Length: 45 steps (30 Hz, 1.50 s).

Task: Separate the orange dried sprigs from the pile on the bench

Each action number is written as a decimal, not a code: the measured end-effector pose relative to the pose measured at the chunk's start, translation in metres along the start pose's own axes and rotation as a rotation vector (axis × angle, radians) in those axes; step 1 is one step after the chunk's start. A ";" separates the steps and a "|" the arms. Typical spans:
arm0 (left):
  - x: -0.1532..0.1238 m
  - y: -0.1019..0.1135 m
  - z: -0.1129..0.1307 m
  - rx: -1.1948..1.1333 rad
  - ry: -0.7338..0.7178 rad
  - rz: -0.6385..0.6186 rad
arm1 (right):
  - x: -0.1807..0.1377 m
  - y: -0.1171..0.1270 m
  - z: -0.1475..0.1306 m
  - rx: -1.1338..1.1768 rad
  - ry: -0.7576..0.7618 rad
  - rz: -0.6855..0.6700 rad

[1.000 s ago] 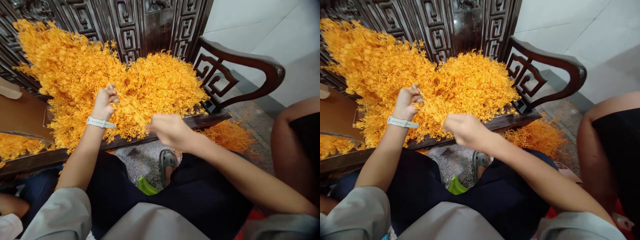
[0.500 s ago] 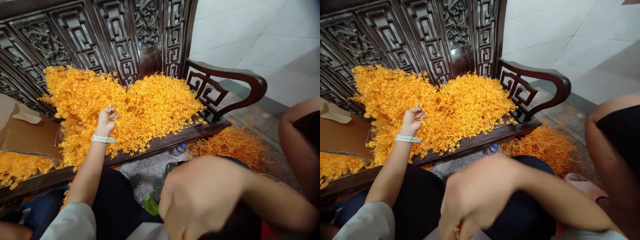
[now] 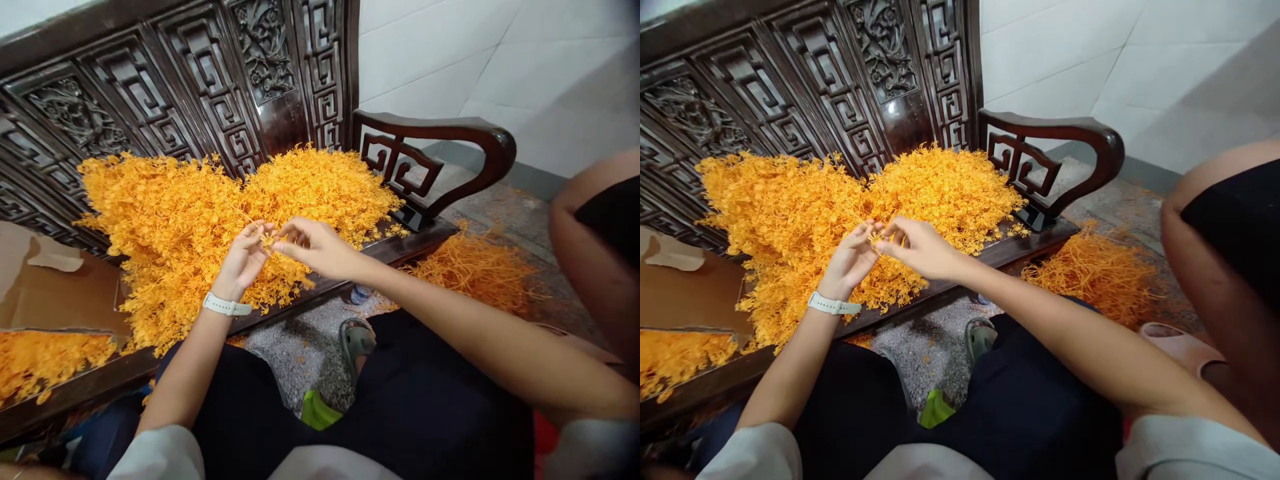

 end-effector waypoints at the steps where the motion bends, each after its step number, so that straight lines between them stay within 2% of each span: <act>1: -0.003 -0.006 -0.005 0.037 -0.010 -0.014 | -0.003 -0.007 -0.001 -0.098 0.047 -0.035; 4: -0.009 -0.016 -0.016 0.078 -0.036 -0.034 | -0.006 -0.012 0.005 -0.234 0.062 -0.004; 8: -0.008 -0.012 -0.016 0.093 -0.048 -0.007 | -0.003 -0.007 0.010 -0.197 0.086 0.013; 11: -0.008 -0.006 -0.012 0.102 -0.093 0.098 | -0.007 -0.014 0.002 -0.246 0.198 -0.103; 14: -0.009 -0.010 -0.012 0.114 -0.105 0.144 | -0.025 -0.031 -0.021 -0.364 0.392 -0.227; 16: -0.006 -0.010 -0.009 0.124 -0.123 0.174 | -0.040 -0.043 -0.040 -0.333 0.482 -0.324; 19: 0.003 0.006 0.008 0.055 -0.176 0.317 | -0.058 -0.054 -0.061 -0.244 0.581 -0.498; 21: 0.007 0.020 0.022 -0.002 -0.195 0.373 | -0.054 -0.050 -0.061 -0.334 0.573 -0.438; 23: 0.007 0.027 0.032 -0.032 -0.219 0.348 | -0.040 -0.036 -0.050 -0.439 0.472 -0.276; 25: 0.003 0.025 0.034 -0.038 -0.244 0.290 | -0.025 -0.022 -0.036 -0.430 0.323 -0.142; 29: -0.009 0.008 0.020 -0.017 -0.252 0.173 | -0.010 -0.005 -0.014 -0.416 0.095 0.031; 31: -0.013 -0.001 0.012 0.009 -0.248 0.117 | -0.006 -0.004 -0.007 -0.408 0.021 0.054; 33: -0.015 -0.007 0.004 0.058 -0.234 0.063 | -0.001 -0.003 0.001 -0.299 -0.007 0.052; 36: -0.015 -0.015 -0.004 0.146 -0.232 -0.026 | 0.006 0.002 0.009 -0.122 0.058 0.051; 39: -0.016 -0.022 -0.008 0.253 -0.275 -0.108 | 0.009 0.008 0.011 -0.066 0.139 0.111; 42: -0.019 -0.028 -0.008 0.373 -0.303 -0.133 | 0.009 0.005 0.012 0.061 0.134 0.168; 45: -0.020 -0.031 -0.007 0.426 -0.268 -0.126 | 0.013 0.000 0.014 0.237 0.047 0.134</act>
Point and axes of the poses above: each hand's wrist, its own x-axis towards the middle knuckle, its own y-axis out of the back of the hand, z = x × y, the point moved 5 cm from there along x, towards the middle knuckle, and after that the axes turned 3 degrees about -y, right-handed, at the moved point
